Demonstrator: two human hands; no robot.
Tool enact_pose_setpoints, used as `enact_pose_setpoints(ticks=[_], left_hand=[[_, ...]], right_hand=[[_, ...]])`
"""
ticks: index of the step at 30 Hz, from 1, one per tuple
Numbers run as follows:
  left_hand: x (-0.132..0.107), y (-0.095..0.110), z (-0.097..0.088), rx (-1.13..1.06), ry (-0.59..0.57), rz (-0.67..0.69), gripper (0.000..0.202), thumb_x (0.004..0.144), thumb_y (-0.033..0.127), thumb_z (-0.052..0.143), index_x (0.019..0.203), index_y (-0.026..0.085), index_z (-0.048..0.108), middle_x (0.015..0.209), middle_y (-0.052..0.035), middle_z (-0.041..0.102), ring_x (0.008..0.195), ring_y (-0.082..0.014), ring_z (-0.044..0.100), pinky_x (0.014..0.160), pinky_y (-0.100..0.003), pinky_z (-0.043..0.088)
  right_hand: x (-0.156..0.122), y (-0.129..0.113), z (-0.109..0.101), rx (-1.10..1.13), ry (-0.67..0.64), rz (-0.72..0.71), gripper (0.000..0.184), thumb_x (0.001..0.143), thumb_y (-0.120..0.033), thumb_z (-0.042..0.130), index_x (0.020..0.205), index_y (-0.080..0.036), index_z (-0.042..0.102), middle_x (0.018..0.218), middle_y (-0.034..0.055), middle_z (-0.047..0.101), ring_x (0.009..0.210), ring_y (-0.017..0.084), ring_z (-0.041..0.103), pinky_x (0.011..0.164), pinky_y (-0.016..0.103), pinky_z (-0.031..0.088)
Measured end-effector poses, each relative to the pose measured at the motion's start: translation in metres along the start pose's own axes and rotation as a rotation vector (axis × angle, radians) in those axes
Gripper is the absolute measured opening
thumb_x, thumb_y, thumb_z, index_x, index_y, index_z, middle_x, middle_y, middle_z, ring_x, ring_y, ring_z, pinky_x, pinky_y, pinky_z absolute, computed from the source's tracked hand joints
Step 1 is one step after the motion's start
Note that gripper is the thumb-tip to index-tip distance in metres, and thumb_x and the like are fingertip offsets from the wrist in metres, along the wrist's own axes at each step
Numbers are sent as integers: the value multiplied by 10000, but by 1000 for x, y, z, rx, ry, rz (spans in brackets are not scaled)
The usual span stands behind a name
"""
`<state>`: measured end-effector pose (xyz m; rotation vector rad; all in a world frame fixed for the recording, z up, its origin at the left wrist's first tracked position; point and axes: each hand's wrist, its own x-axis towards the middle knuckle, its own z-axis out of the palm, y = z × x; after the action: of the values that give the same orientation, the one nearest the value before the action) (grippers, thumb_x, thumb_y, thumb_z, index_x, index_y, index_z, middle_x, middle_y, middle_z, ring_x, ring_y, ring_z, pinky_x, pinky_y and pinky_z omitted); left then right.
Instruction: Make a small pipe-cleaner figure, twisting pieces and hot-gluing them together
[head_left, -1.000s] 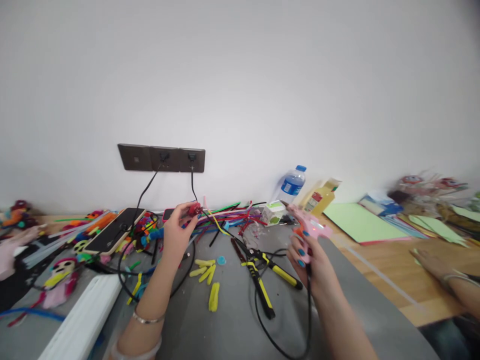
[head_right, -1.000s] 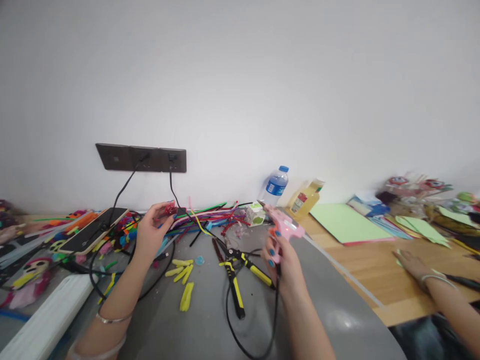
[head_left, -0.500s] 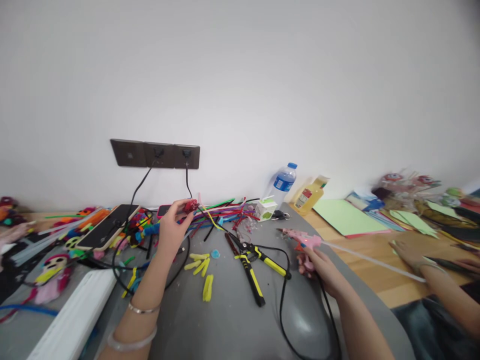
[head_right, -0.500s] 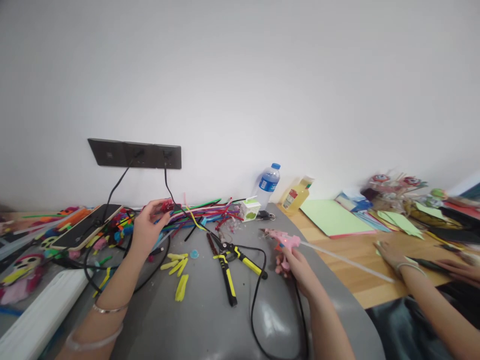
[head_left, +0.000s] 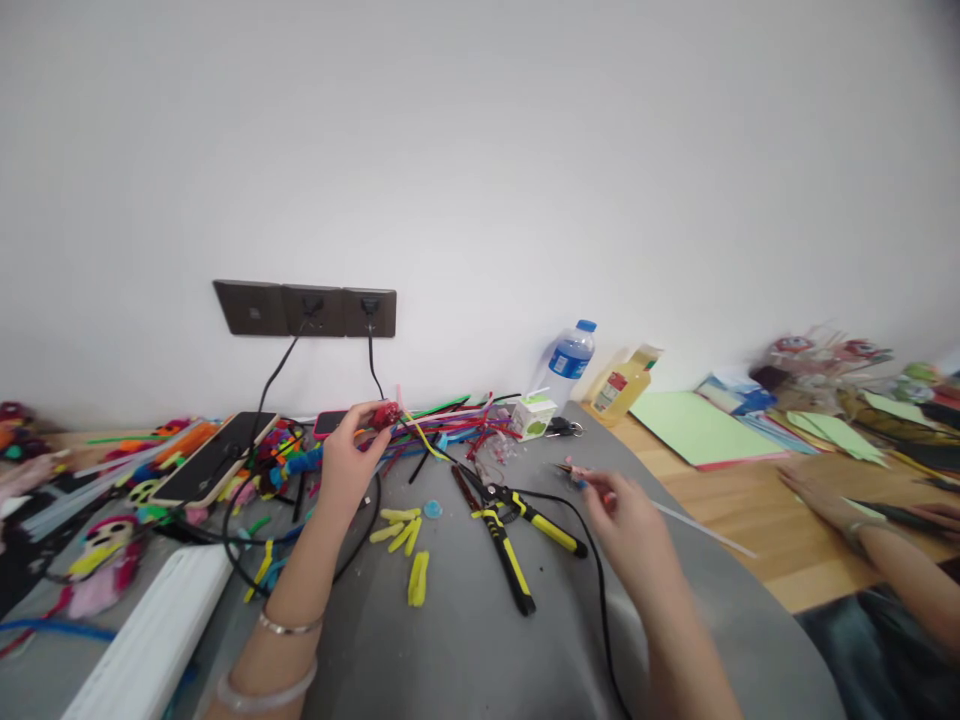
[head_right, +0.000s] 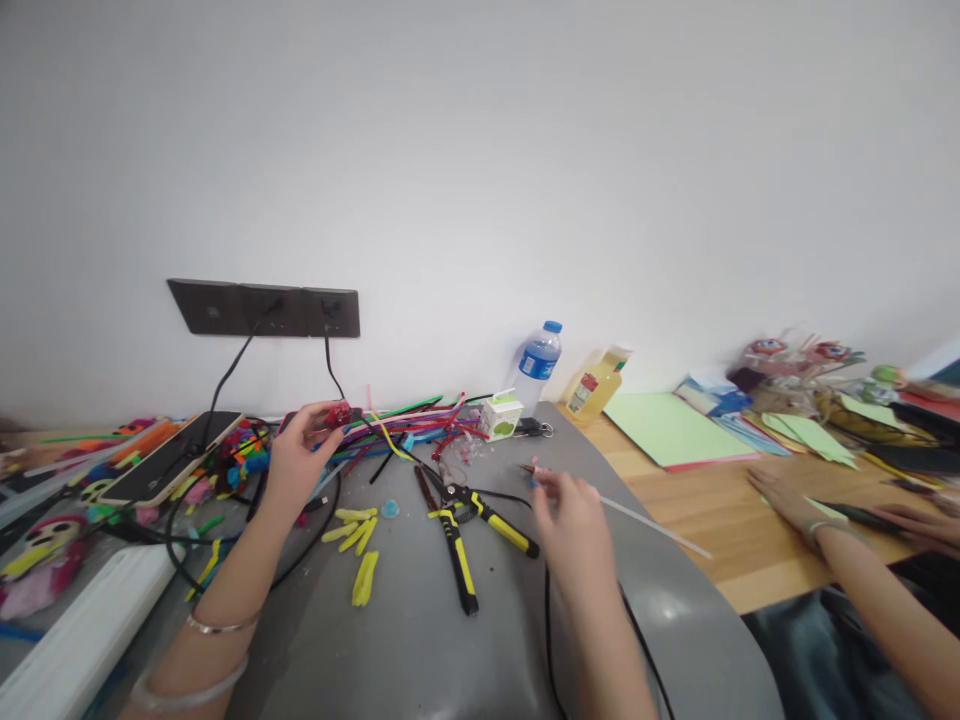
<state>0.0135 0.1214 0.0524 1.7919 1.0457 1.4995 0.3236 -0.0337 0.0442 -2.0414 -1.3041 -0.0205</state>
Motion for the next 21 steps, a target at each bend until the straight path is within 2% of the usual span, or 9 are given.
enact_pose_setpoints(ticks=[2, 4, 6, 8, 11, 15, 19, 21], left_hand=[[0, 1, 0, 9, 0, -3, 279, 811, 239, 612, 1088, 201, 632, 1109, -73, 715, 1060, -225, 673, 870, -362, 586], [0, 1, 0, 17, -1, -7, 276, 811, 240, 610, 1083, 200, 632, 1103, -75, 714, 1054, -226, 674, 873, -365, 584], [0, 1, 0, 26, -10, -7, 269, 809, 242, 609, 1074, 201, 629, 1084, -73, 715, 1029, -224, 681, 871, -370, 585], [0, 1, -1, 34, -29, -6, 257, 809, 239, 602, 1062, 201, 627, 1066, -67, 716, 1010, -220, 686, 871, -372, 586], [0, 2, -1, 31, -61, -2, 256, 804, 225, 596, 1056, 202, 628, 1063, -64, 719, 1017, -221, 687, 872, -374, 587], [2, -2, 1, -54, -63, -34, 266, 786, 219, 614, 1051, 206, 627, 1070, -67, 724, 1019, -220, 691, 886, -380, 584], [2, -10, 4, -157, -58, -82, 276, 777, 244, 639, 1049, 196, 619, 1073, -80, 726, 1016, -224, 695, 880, -383, 587], [1, -12, 5, -178, -71, -94, 273, 778, 239, 631, 1047, 193, 617, 1078, -85, 724, 1030, -229, 692, 880, -383, 586]], right_hand=[[1, -43, 18, 138, -143, -138, 195, 841, -306, 480, 919, -190, 616, 872, 94, 677, 764, 230, 623, 733, 346, 463], [2, -81, 39, 232, -385, -251, 151, 837, -221, 515, 951, -188, 608, 876, 68, 666, 756, 196, 620, 712, 298, 455], [4, -107, 61, 203, -601, -352, 137, 793, -149, 585, 923, -177, 619, 857, 54, 656, 725, 175, 606, 676, 268, 431], [6, -122, 78, 104, -707, -404, 163, 748, -111, 651, 901, -164, 637, 901, 69, 661, 786, 186, 609, 690, 264, 413], [11, -131, 91, 10, -803, -412, 149, 694, -50, 687, 795, -155, 653, 853, 64, 668, 774, 182, 602, 667, 254, 391], [20, -132, 93, 73, -928, -415, 201, 636, 16, 669, 653, -176, 614, 660, -6, 627, 633, 140, 563, 563, 224, 357], [44, -131, 98, 400, -1011, -333, 175, 676, -34, 637, 762, -183, 608, 613, -56, 585, 529, 109, 553, 509, 206, 377], [60, -131, 107, 589, -939, -280, 158, 716, -87, 608, 842, -182, 601, 630, -66, 575, 499, 99, 549, 493, 203, 389]])
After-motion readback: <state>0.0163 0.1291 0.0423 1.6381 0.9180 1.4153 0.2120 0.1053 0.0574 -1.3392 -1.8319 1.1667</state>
